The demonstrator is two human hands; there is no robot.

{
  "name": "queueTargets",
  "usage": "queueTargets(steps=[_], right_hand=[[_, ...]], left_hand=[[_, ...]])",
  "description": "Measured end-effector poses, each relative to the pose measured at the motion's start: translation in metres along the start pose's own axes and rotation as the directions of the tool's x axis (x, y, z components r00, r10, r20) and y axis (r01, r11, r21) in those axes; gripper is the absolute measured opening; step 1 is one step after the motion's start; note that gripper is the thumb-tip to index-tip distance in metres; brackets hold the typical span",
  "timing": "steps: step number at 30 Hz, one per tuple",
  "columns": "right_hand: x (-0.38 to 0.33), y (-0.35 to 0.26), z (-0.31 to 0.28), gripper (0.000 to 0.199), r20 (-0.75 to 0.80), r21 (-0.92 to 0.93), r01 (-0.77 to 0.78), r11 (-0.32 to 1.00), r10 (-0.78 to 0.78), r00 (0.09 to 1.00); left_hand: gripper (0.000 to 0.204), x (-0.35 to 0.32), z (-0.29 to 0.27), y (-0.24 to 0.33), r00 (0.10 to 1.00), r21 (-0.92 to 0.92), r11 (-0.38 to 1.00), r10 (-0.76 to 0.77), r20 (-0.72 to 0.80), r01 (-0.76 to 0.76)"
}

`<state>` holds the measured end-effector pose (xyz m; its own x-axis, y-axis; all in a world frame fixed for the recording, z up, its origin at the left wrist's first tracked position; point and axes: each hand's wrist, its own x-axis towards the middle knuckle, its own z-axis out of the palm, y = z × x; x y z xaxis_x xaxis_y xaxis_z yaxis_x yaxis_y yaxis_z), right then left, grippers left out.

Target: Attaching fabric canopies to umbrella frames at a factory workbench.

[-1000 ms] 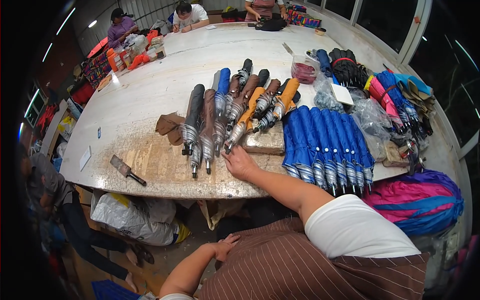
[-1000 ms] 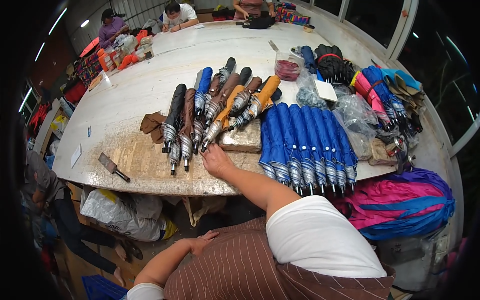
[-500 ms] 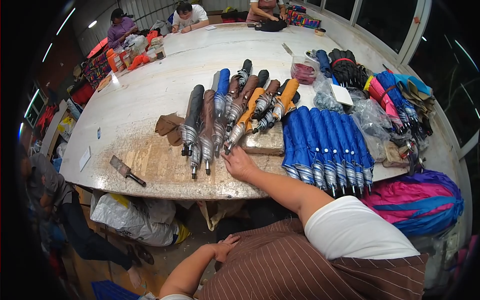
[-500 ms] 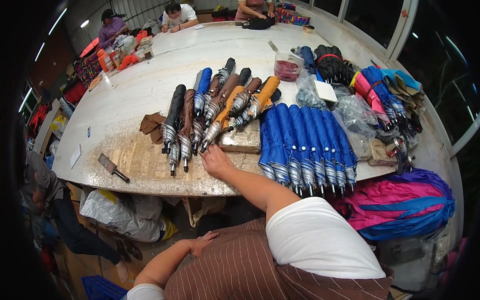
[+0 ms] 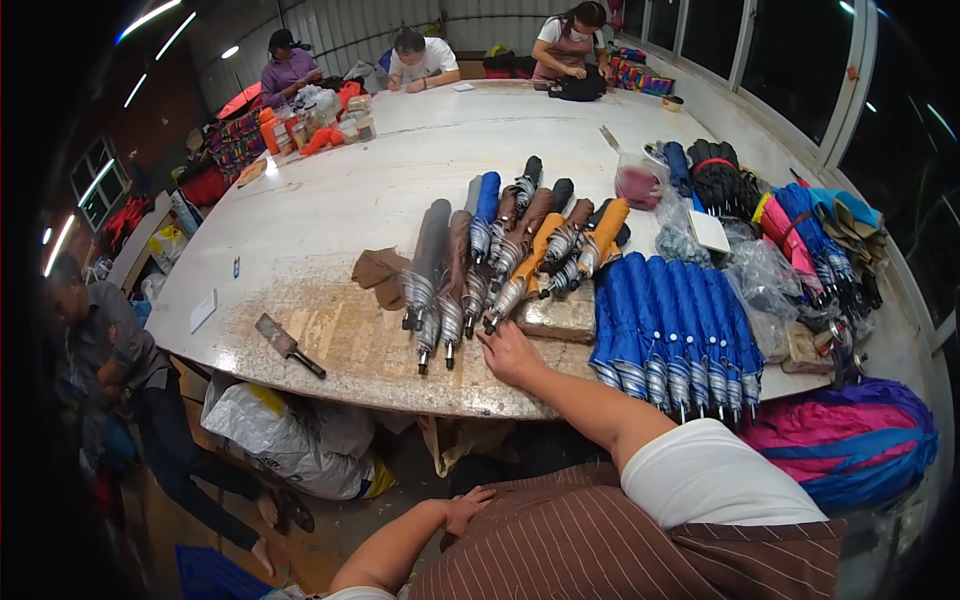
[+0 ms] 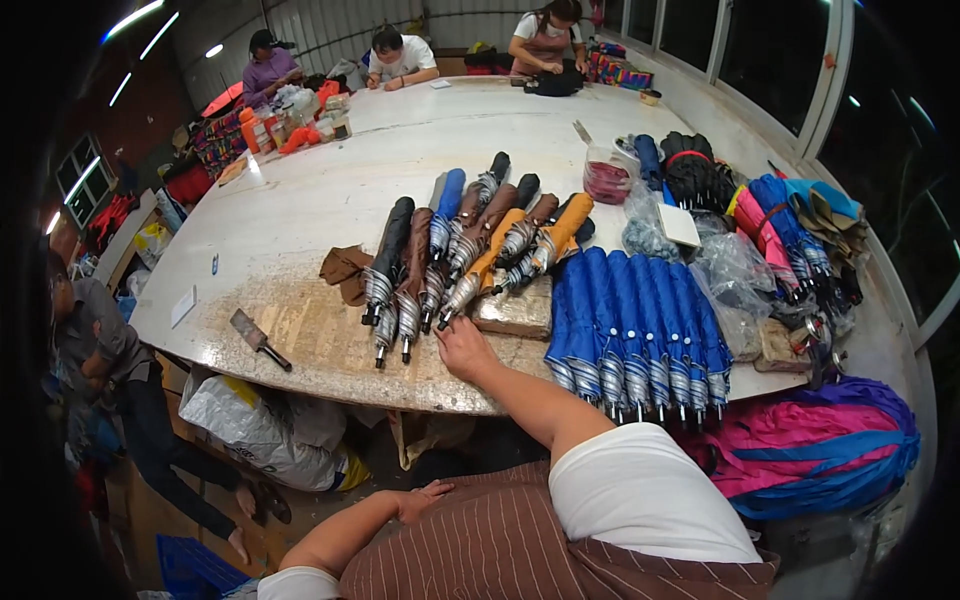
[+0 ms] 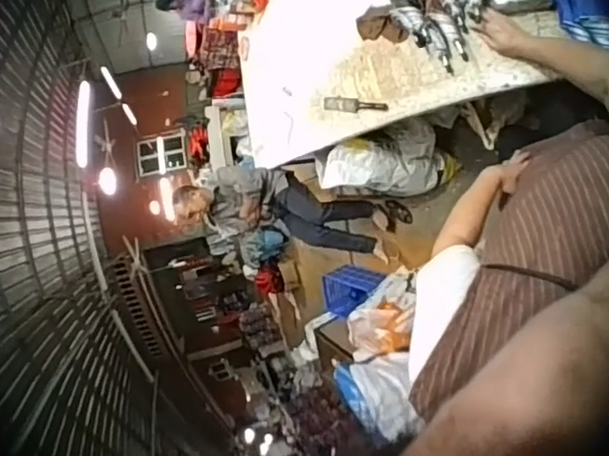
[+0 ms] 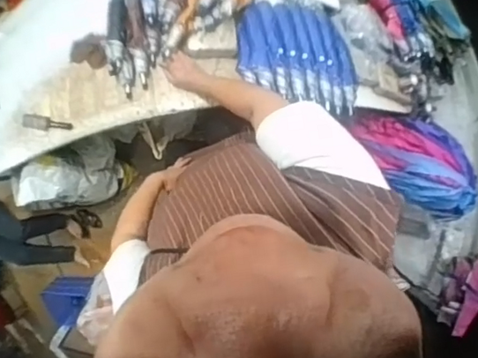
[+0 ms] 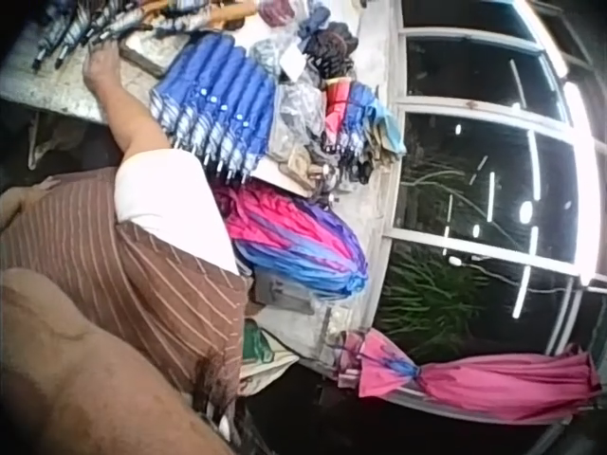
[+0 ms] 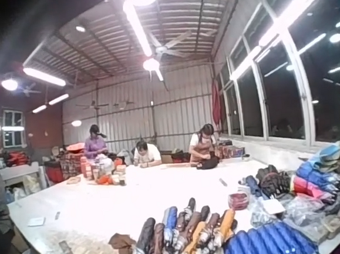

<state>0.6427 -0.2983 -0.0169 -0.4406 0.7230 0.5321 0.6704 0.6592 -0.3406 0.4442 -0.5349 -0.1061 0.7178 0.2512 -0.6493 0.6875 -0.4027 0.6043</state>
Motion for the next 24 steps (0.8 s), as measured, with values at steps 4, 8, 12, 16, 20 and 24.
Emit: queueTargets(steps=[4,8,12,16,20,24], right_hand=[[0.002,0.000,-0.001,0.027,0.040,0.013,-0.028,1.000,0.027,0.999],[0.002,-0.002,-0.002,0.030,0.076,0.024,-0.045,0.999,0.043,0.996],[0.001,0.001,-0.002,0.029,0.073,0.020,-0.055,0.998,0.054,0.996],[0.002,0.002,0.000,0.029,0.074,0.016,-0.063,0.998,0.061,0.995],[0.001,0.001,-0.001,0.029,0.091,0.004,-0.068,0.998,0.068,0.994],[0.001,0.002,0.000,0.029,0.087,0.001,-0.067,0.998,0.067,0.994]], left_hand=[[0.112,-0.002,0.002,-0.002,1.000,-0.030,1.000,0.006,-0.012,-0.006],[0.114,-0.003,0.005,-0.001,0.998,-0.007,0.999,0.032,-0.045,-0.032],[0.115,-0.008,-0.011,0.016,0.999,0.001,1.000,-0.028,0.037,0.028],[0.117,-0.008,-0.011,0.018,0.998,0.005,0.999,-0.033,0.047,0.033],[0.117,-0.007,-0.010,0.016,0.998,-0.012,0.999,-0.044,0.039,0.044],[0.117,-0.007,-0.008,0.015,0.999,-0.015,1.000,-0.026,0.035,0.027]])
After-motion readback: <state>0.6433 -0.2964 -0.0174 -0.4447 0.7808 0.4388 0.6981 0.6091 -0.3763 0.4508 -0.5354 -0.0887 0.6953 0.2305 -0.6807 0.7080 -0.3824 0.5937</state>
